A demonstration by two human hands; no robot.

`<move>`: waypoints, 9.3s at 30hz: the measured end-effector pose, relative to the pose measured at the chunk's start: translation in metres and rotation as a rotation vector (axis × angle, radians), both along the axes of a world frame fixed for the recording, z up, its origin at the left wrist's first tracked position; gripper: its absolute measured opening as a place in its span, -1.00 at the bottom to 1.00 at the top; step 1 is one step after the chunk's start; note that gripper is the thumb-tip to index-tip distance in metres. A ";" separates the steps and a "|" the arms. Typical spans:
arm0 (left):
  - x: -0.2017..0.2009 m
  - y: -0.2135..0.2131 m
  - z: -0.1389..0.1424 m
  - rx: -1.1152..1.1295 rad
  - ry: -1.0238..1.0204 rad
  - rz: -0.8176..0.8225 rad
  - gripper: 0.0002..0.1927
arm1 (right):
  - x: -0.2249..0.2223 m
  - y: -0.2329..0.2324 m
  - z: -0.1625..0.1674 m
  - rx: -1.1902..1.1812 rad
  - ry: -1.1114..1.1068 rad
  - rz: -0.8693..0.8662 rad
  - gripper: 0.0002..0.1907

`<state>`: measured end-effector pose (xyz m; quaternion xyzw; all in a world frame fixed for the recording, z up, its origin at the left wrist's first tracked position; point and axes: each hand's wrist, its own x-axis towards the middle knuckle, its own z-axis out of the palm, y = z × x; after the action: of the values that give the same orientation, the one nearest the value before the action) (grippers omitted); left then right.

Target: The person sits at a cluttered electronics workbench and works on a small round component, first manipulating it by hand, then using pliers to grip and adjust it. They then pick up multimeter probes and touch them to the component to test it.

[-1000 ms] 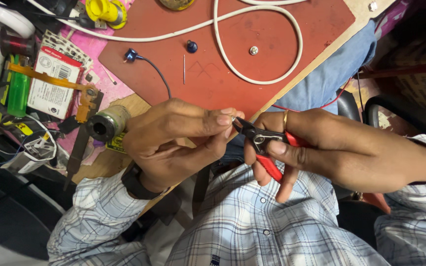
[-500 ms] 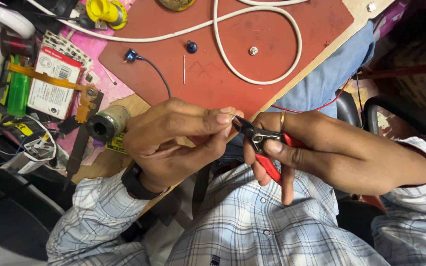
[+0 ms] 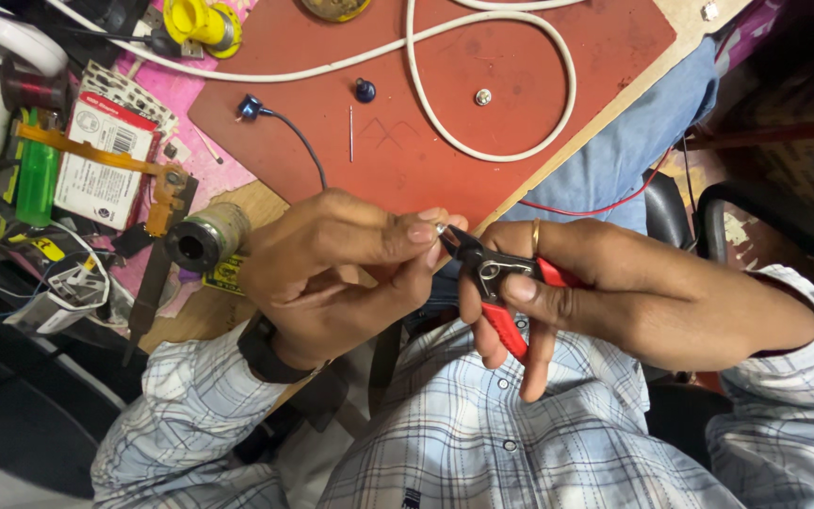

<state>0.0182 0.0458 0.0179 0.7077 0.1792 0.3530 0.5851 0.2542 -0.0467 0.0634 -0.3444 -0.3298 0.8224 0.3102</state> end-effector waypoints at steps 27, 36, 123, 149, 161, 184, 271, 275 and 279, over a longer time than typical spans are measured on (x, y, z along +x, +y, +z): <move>-0.002 -0.002 -0.002 -0.031 0.034 0.001 -0.76 | 0.000 -0.007 -0.005 -0.040 -0.021 -0.008 -0.68; -0.003 -0.003 -0.004 -0.055 0.007 0.000 -0.77 | -0.002 -0.006 -0.005 -0.055 0.008 -0.018 -0.68; 0.001 -0.011 -0.018 -0.479 -0.147 -0.151 -0.78 | 0.011 -0.009 -0.011 -0.083 0.197 -0.005 -0.61; 0.002 0.000 0.004 -0.035 0.117 -0.057 -0.75 | 0.018 -0.008 -0.008 -0.134 0.002 0.128 -0.60; 0.000 0.001 0.008 0.064 0.138 -0.079 -0.70 | 0.021 -0.005 -0.008 -0.134 -0.020 0.174 -0.61; 0.001 -0.001 0.007 0.038 0.129 -0.052 -0.69 | 0.020 -0.012 -0.011 -0.092 -0.184 0.178 -0.68; 0.003 0.005 0.006 0.028 0.142 -0.118 -0.74 | 0.015 -0.011 -0.007 -0.040 -0.147 0.155 -0.61; 0.003 0.005 0.007 0.025 0.151 -0.123 -0.74 | 0.015 -0.012 -0.007 -0.058 -0.176 0.172 -0.61; 0.003 0.006 0.007 0.031 0.154 -0.122 -0.74 | 0.014 -0.013 -0.006 -0.059 -0.195 0.171 -0.62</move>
<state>0.0214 0.0520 0.0254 0.7515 0.1744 0.2639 0.5790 0.2685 -0.0593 0.0576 -0.4023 -0.3623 0.8178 0.1950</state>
